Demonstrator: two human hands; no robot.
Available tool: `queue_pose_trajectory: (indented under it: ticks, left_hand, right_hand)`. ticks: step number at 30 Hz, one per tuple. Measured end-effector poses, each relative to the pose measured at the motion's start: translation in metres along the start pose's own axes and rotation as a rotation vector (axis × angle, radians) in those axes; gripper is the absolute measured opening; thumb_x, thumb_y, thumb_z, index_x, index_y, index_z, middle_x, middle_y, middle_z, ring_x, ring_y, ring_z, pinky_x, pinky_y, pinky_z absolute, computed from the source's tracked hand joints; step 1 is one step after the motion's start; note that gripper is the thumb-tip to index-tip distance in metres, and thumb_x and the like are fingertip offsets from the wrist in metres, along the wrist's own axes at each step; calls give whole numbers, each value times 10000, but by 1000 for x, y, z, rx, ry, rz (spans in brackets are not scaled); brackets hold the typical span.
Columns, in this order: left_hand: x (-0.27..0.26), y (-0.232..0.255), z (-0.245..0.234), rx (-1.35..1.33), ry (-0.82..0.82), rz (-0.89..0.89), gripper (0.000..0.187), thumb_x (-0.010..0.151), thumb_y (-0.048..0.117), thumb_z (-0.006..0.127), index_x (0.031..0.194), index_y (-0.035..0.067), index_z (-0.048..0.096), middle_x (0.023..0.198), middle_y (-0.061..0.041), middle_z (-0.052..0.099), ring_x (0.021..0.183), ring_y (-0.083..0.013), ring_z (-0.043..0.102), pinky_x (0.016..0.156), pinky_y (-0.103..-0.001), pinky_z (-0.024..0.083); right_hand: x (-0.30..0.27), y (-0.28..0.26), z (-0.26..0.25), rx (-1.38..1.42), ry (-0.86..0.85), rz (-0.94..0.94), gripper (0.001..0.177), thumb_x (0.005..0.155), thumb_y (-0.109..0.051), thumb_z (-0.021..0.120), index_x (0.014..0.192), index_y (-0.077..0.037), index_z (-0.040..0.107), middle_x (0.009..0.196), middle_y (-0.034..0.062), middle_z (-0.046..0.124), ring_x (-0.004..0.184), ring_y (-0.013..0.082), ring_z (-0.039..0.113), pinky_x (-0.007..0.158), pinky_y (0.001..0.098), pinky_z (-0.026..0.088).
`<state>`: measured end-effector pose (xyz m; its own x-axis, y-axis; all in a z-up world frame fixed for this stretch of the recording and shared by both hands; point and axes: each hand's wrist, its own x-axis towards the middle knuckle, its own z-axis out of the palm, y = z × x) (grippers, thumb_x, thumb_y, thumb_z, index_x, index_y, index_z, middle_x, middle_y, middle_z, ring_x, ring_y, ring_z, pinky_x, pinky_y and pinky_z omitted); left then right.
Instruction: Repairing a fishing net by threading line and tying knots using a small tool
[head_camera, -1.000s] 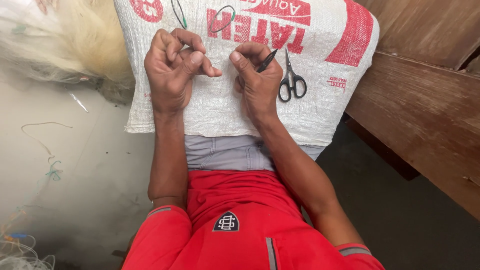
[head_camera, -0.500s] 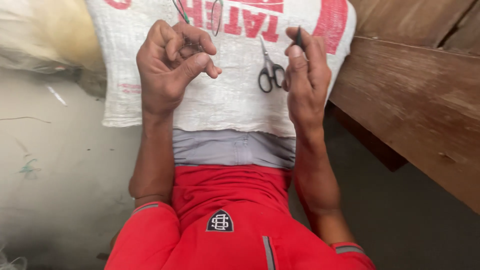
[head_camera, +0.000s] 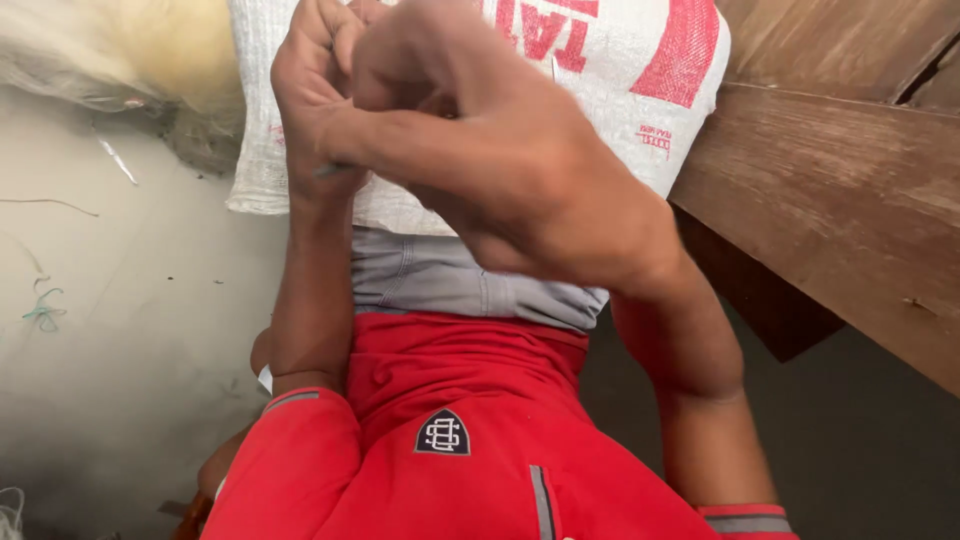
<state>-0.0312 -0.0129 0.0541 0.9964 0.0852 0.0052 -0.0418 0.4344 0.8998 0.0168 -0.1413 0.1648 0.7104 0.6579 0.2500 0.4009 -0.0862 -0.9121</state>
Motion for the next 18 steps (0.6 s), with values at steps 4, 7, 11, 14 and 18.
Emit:
queue_pose_trajectory:
  ticks: [4,7,11,14,18]
  left_hand:
    - [-10,9,-6,-42,-10,2,266,757,-92,496,782,52,273,730,-135,437,553,-205,498,533,-264,479]
    - [-8,9,1,-38,-61,42,191,778,-89,475,841,3,319,850,-165,509,583,-201,510,555,-295,506]
    - [-8,9,10,-86,-64,-47,248,756,-113,416,811,69,257,837,-163,493,583,-218,512,554,-259,468]
    - [-6,10,11,-86,-77,-28,257,750,-108,422,805,79,253,870,-167,494,569,-201,500,541,-244,462]
    - [-7,10,7,-64,-93,-3,282,752,-138,440,793,73,258,876,-167,496,593,-198,496,563,-271,486]
  right_hand:
    - [-9,19,-6,53,-198,129,357,792,224,522,1081,15,503,764,88,558,617,124,456,507,222,326]
    - [-26,27,-12,-48,-82,127,240,826,204,589,1020,84,513,808,130,527,670,174,478,581,258,378]
    - [-36,27,-12,-72,-18,158,211,829,181,548,1015,88,510,778,116,505,615,154,416,532,241,329]
    - [-39,30,-8,-11,39,152,127,807,199,533,883,105,493,753,125,486,609,159,425,551,244,391]
    - [-43,41,-4,254,129,195,103,887,96,476,968,44,441,813,113,477,667,162,467,626,243,455]
